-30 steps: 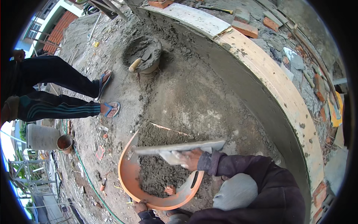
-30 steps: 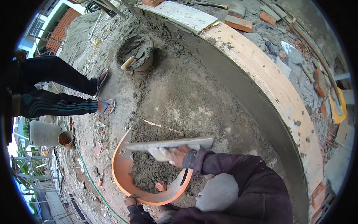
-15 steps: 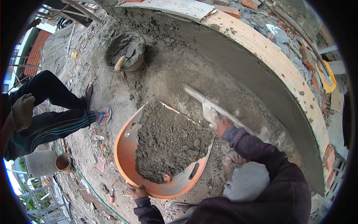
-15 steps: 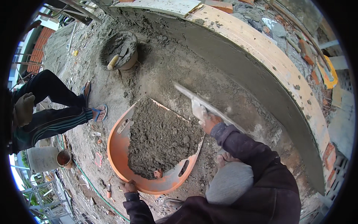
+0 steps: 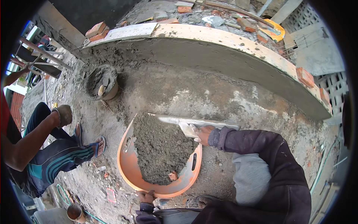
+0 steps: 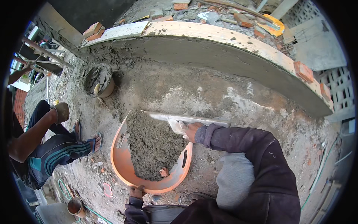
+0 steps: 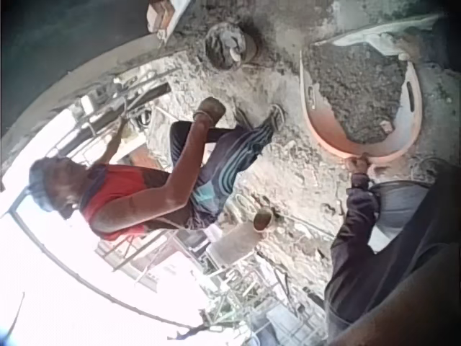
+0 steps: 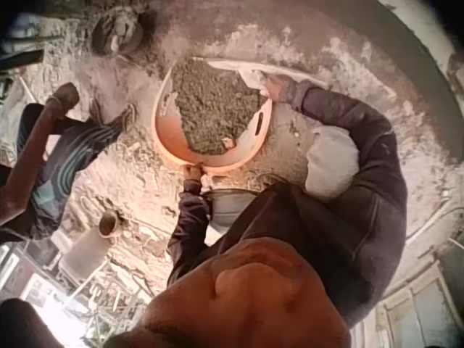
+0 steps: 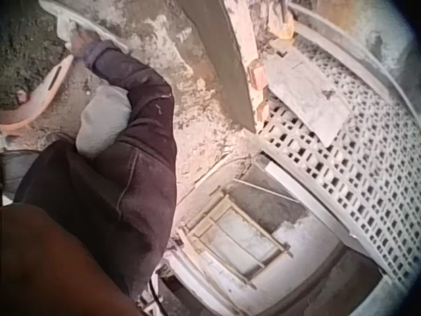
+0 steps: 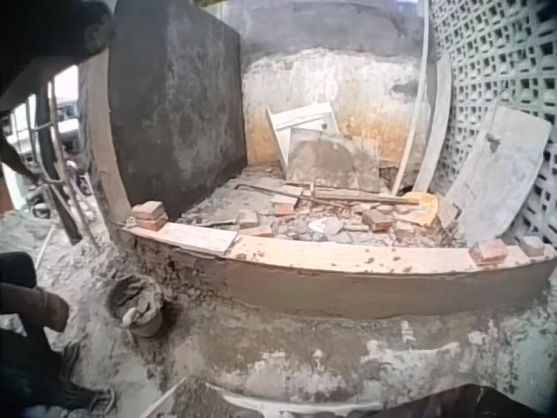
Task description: The person smooths mortar on a low wall using a float, carries a pan filled with mortar across the work area, and applies fresh mortar from a bucket onto the wall with a trowel before smoothing it with a float.
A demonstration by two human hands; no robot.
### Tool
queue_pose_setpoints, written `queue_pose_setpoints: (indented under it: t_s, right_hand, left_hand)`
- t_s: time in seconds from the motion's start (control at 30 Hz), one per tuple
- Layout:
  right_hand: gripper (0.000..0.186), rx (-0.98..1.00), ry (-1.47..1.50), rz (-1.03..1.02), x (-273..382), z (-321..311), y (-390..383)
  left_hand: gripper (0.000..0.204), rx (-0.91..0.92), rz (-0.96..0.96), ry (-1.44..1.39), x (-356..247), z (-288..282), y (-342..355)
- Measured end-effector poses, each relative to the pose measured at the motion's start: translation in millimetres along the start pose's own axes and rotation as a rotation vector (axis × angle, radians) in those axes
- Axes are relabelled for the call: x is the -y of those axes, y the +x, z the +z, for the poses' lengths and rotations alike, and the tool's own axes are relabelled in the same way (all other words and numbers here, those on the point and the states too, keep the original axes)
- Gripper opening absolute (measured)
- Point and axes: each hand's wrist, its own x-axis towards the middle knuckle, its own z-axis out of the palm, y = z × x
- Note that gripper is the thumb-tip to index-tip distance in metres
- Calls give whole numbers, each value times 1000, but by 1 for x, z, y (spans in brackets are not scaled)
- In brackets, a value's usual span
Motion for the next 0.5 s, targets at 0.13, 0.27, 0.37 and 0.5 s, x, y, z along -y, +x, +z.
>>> queue_pose_setpoints:
  t_s: [0.13,0.27,0.37,0.5]
  right_hand:
    - [64,-115,-159,-180,1,19,-50]
    - [60,-317,43,53,-19,43,-78]
    - [63,-412,182,545,-70,54,-103]
    - [65,-487,255,981,-157,63,-157]
  left_hand:
    - [32,-40,-10,153,13,-11,4]
    - [33,-68,160,160,38,-26,9]
    - [56,-118,205,53,60,-45,5]
    - [62,-169,189,77,74,-100,-28]
